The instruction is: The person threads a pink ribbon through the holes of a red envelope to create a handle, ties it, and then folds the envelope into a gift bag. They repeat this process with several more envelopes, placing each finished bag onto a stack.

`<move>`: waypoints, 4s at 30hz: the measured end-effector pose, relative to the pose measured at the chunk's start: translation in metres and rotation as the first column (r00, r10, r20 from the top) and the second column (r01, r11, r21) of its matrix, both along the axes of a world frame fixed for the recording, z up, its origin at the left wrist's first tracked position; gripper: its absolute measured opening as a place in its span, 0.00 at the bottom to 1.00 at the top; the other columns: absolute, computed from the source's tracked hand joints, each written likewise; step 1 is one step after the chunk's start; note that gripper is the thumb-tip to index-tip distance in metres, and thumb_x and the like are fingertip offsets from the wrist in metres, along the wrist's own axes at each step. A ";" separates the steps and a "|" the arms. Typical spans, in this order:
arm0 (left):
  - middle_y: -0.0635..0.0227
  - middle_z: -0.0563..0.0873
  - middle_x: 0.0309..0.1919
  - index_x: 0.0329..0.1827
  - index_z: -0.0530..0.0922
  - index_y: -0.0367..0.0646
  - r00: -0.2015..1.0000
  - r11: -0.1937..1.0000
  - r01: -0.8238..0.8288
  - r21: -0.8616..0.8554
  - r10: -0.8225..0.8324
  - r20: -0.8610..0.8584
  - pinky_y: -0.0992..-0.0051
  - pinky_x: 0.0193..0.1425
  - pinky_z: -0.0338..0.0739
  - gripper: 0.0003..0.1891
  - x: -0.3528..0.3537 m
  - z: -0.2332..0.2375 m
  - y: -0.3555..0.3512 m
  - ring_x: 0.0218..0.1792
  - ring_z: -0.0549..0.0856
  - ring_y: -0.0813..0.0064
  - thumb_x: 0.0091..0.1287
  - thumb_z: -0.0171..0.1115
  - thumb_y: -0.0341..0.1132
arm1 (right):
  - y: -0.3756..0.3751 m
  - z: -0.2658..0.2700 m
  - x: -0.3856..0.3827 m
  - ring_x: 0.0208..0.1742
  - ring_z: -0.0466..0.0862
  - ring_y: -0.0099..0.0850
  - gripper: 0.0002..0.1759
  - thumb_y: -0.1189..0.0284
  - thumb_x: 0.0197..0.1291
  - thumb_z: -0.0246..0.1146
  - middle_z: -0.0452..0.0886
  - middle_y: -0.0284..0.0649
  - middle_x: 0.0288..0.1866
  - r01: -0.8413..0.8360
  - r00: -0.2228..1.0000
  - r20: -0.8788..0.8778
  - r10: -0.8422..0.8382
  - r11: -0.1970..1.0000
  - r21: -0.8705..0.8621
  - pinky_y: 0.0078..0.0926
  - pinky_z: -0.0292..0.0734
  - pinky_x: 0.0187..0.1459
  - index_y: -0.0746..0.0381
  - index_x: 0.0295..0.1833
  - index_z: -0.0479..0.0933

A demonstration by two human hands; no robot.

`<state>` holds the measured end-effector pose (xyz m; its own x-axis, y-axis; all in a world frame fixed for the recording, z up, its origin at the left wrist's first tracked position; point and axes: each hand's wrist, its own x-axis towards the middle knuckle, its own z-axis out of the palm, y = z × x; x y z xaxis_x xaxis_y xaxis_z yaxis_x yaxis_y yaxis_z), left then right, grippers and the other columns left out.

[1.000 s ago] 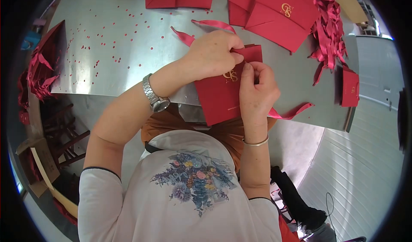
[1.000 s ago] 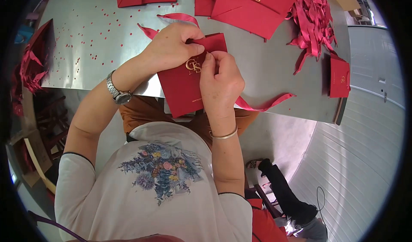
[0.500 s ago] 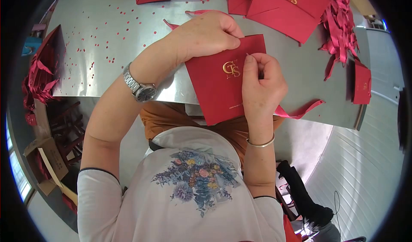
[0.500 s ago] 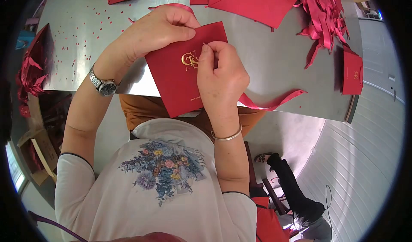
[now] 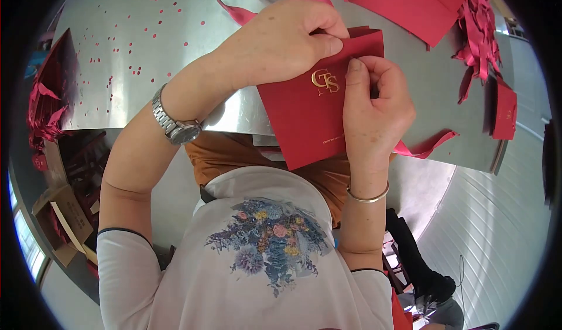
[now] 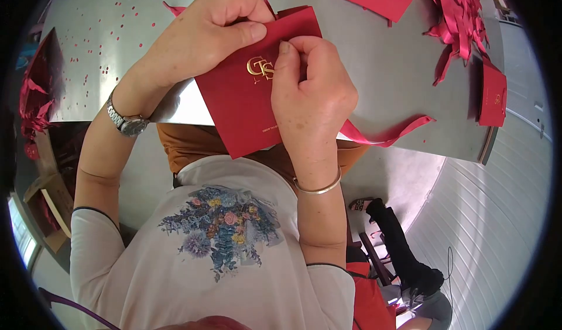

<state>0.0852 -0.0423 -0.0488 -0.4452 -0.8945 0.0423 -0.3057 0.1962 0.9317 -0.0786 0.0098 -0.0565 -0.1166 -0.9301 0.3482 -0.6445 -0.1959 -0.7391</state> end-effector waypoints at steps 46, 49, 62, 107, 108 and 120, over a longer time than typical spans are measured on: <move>0.69 0.82 0.33 0.42 0.79 0.33 0.998 0.995 -0.058 -0.078 0.057 -0.011 0.78 0.42 0.75 0.06 0.007 0.001 0.001 0.37 0.81 0.79 0.68 0.58 0.27 | -0.002 0.011 0.001 0.26 0.83 0.28 0.03 0.74 0.58 0.69 0.84 0.37 0.29 -0.050 0.999 0.016 0.049 0.997 0.054 0.25 0.78 0.32 0.62 0.35 0.82; 0.68 0.81 0.32 0.42 0.79 0.33 0.999 0.998 -0.028 -0.061 0.030 0.033 0.78 0.43 0.75 0.06 0.007 0.003 0.001 0.37 0.81 0.79 0.68 0.59 0.27 | -0.006 0.008 0.005 0.26 0.83 0.28 0.04 0.74 0.57 0.69 0.85 0.37 0.29 -0.033 0.999 0.032 0.032 0.999 0.016 0.25 0.78 0.32 0.62 0.35 0.82; 0.66 0.85 0.33 0.45 0.80 0.33 1.000 0.999 0.004 -0.054 -0.005 -0.017 0.76 0.43 0.77 0.09 0.009 0.001 0.000 0.36 0.83 0.77 0.62 0.60 0.21 | -0.008 0.003 0.012 0.24 0.82 0.31 0.04 0.75 0.56 0.69 0.83 0.38 0.27 -0.037 0.996 -0.088 0.034 0.998 -0.040 0.27 0.77 0.28 0.61 0.33 0.80; 0.58 0.83 0.29 0.39 0.79 0.32 0.982 0.996 0.017 -0.089 0.001 0.191 0.69 0.37 0.75 0.06 -0.002 0.006 0.001 0.33 0.83 0.65 0.60 0.61 0.24 | 0.005 0.005 0.007 0.26 0.84 0.27 0.04 0.76 0.58 0.69 0.84 0.40 0.29 0.019 1.000 0.014 -0.019 1.000 0.021 0.24 0.78 0.31 0.64 0.36 0.81; 0.58 0.83 0.30 0.39 0.79 0.32 0.979 0.996 0.023 -0.082 -0.006 0.206 0.69 0.37 0.75 0.06 -0.002 0.006 0.001 0.33 0.83 0.64 0.60 0.61 0.24 | 0.005 0.007 0.008 0.26 0.84 0.27 0.04 0.76 0.58 0.69 0.85 0.40 0.28 0.035 0.999 0.013 -0.035 0.999 0.034 0.24 0.79 0.31 0.64 0.36 0.81; 0.56 0.85 0.33 0.42 0.80 0.33 0.975 0.995 0.012 -0.101 0.010 0.222 0.69 0.41 0.77 0.09 -0.002 0.008 0.004 0.36 0.84 0.62 0.60 0.61 0.26 | 0.000 0.003 0.009 0.24 0.83 0.36 0.03 0.76 0.56 0.68 0.83 0.41 0.26 0.011 0.981 -0.189 -0.032 0.994 -0.111 0.29 0.78 0.29 0.63 0.34 0.80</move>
<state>0.0831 -0.0380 -0.0408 -0.4544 -0.8902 0.0322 -0.5024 0.2860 0.8160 -0.0692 0.0102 -0.0538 -0.0578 -0.8833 0.4653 -0.7763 -0.2533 -0.5773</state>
